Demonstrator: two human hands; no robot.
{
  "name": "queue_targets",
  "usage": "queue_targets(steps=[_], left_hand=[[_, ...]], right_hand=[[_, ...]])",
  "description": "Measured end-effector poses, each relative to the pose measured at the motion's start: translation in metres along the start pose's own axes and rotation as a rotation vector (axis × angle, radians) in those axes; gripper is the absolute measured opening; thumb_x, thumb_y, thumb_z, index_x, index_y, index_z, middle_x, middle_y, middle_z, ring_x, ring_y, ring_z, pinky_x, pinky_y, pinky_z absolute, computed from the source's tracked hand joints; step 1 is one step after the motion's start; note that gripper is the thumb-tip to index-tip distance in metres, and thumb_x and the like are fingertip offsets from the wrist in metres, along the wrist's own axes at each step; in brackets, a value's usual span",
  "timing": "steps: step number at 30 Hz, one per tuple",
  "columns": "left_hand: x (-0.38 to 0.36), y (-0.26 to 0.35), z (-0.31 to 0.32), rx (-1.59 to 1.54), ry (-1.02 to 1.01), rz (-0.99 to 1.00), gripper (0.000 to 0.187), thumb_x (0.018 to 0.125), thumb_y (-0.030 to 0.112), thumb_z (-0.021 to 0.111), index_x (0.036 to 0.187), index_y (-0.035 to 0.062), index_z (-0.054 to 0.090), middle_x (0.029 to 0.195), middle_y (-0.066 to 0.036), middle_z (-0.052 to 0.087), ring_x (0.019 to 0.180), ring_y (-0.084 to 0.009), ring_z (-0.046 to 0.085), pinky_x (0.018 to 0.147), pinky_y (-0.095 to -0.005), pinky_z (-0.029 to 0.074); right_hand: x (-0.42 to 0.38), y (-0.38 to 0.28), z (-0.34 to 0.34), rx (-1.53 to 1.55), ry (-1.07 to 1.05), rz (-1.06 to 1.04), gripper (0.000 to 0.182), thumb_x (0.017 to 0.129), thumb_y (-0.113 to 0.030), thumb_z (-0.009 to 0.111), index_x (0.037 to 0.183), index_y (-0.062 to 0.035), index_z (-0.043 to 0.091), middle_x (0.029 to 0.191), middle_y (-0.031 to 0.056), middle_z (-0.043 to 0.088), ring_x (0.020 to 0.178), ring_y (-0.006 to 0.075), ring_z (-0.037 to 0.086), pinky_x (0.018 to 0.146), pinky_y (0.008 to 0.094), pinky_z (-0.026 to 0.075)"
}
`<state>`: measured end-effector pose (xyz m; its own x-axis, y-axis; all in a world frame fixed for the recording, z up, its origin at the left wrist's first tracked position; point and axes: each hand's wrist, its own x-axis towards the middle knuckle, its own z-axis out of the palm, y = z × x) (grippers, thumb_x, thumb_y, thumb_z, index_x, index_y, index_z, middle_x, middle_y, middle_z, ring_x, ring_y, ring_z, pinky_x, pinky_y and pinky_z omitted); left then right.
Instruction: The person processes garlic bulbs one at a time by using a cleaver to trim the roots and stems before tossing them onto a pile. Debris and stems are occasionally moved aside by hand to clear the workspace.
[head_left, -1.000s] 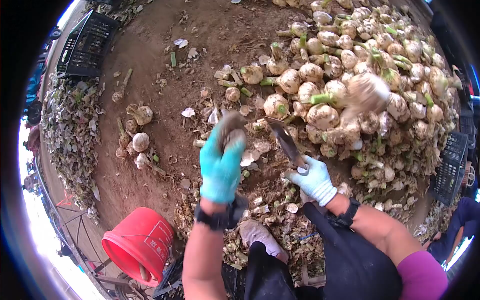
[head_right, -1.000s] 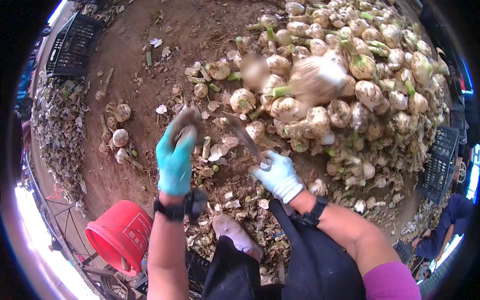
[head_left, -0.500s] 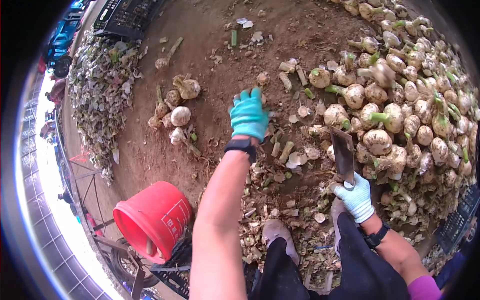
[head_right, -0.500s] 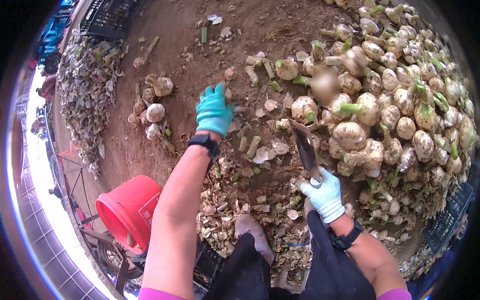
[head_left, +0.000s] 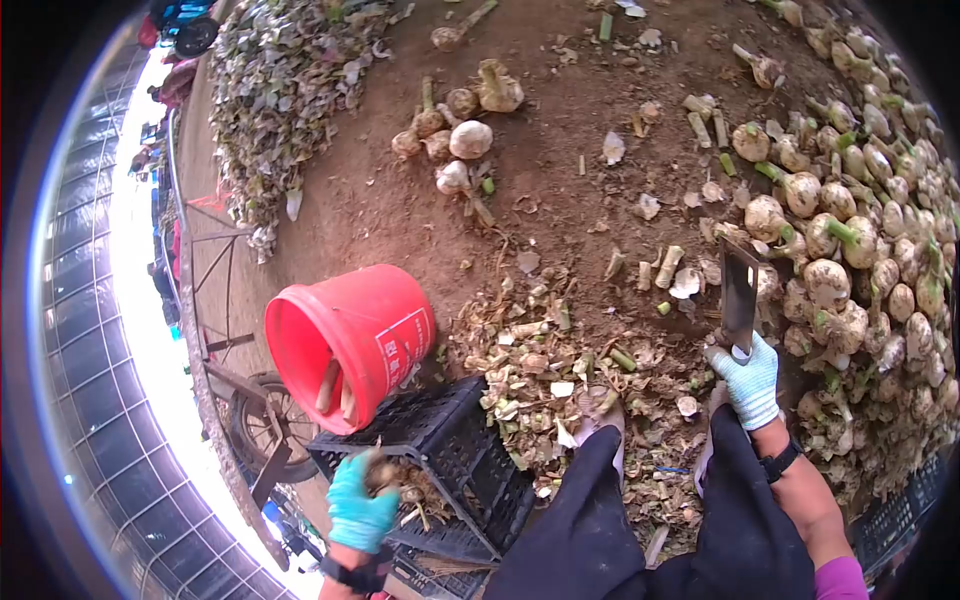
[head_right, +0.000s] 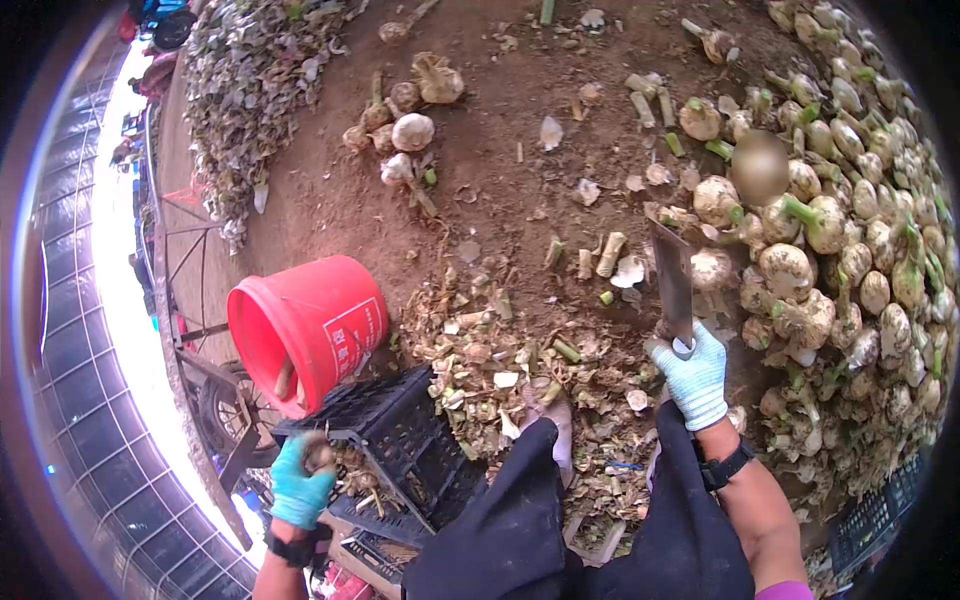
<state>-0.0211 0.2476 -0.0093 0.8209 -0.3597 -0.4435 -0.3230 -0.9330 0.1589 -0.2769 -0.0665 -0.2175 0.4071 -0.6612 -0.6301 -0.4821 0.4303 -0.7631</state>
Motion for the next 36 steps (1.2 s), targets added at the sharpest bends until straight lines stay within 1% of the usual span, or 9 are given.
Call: queue_targets(steps=[3, 10, 13, 15, 21, 25, 29, 32, 36], left_hand=[[-0.018, -0.018, -0.028, 0.528, -0.389, -0.292, 0.041, 0.060, 0.012, 0.064, 0.100, 0.0038, 0.058, 0.091, -0.015, 0.059, 0.080, -0.0273, 0.060, 0.073, -0.0336, 0.048], [0.132, 0.099, 0.011, -0.137, -0.170, 0.255, 0.042, 0.071, 0.016, 0.063, 0.108, -0.0004, 0.054, 0.096, -0.016, 0.061, 0.088, -0.0184, 0.059, 0.077, -0.0299, 0.046], [0.266, 0.117, 0.044, -0.179, -0.031, 0.083, 0.063, 0.068, 0.029, 0.066, 0.120, 0.0006, 0.044, 0.105, -0.022, 0.057, 0.095, -0.0299, 0.056, 0.081, -0.0348, 0.044], [0.335, 0.127, 0.056, 0.076, 0.297, 0.181, 0.071, 0.067, 0.030, 0.070, 0.125, 0.0019, 0.039, 0.105, -0.018, 0.058, 0.096, -0.0257, 0.056, 0.081, -0.0326, 0.044], [0.424, 0.145, 0.063, -0.139, 0.219, -0.047, 0.087, 0.066, 0.040, 0.071, 0.133, 0.0037, 0.028, 0.121, -0.020, 0.048, 0.110, -0.0289, 0.047, 0.090, -0.0352, 0.038], [0.485, 0.117, 0.102, -0.191, 0.108, -0.031, 0.095, 0.059, 0.055, 0.069, 0.131, 0.0052, 0.032, 0.130, -0.022, 0.038, 0.120, -0.0334, 0.037, 0.096, -0.0403, 0.033], [0.454, 0.127, 0.094, -0.562, -0.137, 0.084, 0.070, 0.066, 0.025, 0.075, 0.123, 0.0009, 0.044, 0.106, -0.012, 0.058, 0.091, -0.0192, 0.055, 0.081, -0.0291, 0.045], [0.397, 0.145, 0.108, -0.394, -0.247, 0.131, 0.068, 0.070, 0.012, 0.069, 0.127, -0.0011, 0.036, 0.111, -0.014, 0.055, 0.095, -0.0216, 0.055, 0.080, -0.0286, 0.046], [0.310, 0.188, 0.107, 0.001, -0.560, 0.321, 0.066, 0.069, 0.022, 0.067, 0.127, 0.0097, 0.040, 0.108, -0.014, 0.057, 0.099, -0.0253, 0.055, 0.087, -0.0317, 0.043]], right_hand=[[0.006, -0.002, 0.011, -0.042, -0.007, -0.039, 0.027, 0.068, -0.013, 0.070, 0.088, 0.0007, 0.059, 0.076, 0.0040, 0.062, 0.067, 0.0084, 0.053, 0.063, 0.0243, 0.044], [0.083, -0.064, 0.042, 0.135, 0.046, -0.055, 0.027, 0.067, -0.014, 0.068, 0.088, 0.0008, 0.060, 0.074, 0.0037, 0.061, 0.064, 0.0098, 0.054, 0.059, 0.0254, 0.044], [0.147, -0.070, 0.052, 0.211, 0.228, -0.179, 0.029, 0.067, -0.013, 0.071, 0.088, 0.0010, 0.058, 0.066, 0.0031, 0.058, 0.048, 0.0094, 0.050, 0.043, 0.0243, 0.042], [0.177, -0.083, 0.052, 0.318, 0.239, -0.136, 0.029, 0.066, -0.013, 0.072, 0.087, 0.0013, 0.059, 0.064, 0.0026, 0.057, 0.049, 0.0099, 0.051, 0.044, 0.0256, 0.042], [0.201, -0.095, 0.047, 0.263, 0.133, 0.016, 0.016, 0.068, -0.012, 0.068, 0.076, -0.0016, 0.058, 0.059, 0.0029, 0.055, 0.041, 0.0117, 0.048, 0.037, 0.0263, 0.039], [0.207, -0.099, 0.043, 0.112, 0.048, 0.070, 0.029, 0.067, -0.011, 0.070, 0.089, 0.0003, 0.054, 0.065, 0.0048, 0.057, 0.047, 0.0121, 0.053, 0.038, 0.0268, 0.044], [0.219, -0.082, 0.038, 0.000, 0.020, -0.066, 0.027, 0.069, -0.011, 0.068, 0.089, 0.0007, 0.054, 0.063, 0.0035, 0.054, 0.046, 0.0121, 0.052, 0.037, 0.0282, 0.045], [0.204, -0.103, 0.045, 0.131, 0.021, 0.108, 0.028, 0.069, -0.012, 0.068, 0.089, 0.0011, 0.054, 0.064, 0.0042, 0.055, 0.046, 0.0124, 0.052, 0.039, 0.0276, 0.045], [0.211, -0.092, 0.042, 0.085, 0.021, 0.019, 0.030, 0.069, -0.013, 0.069, 0.091, 0.0015, 0.055, 0.066, 0.0041, 0.055, 0.046, 0.0119, 0.051, 0.039, 0.0272, 0.045]])
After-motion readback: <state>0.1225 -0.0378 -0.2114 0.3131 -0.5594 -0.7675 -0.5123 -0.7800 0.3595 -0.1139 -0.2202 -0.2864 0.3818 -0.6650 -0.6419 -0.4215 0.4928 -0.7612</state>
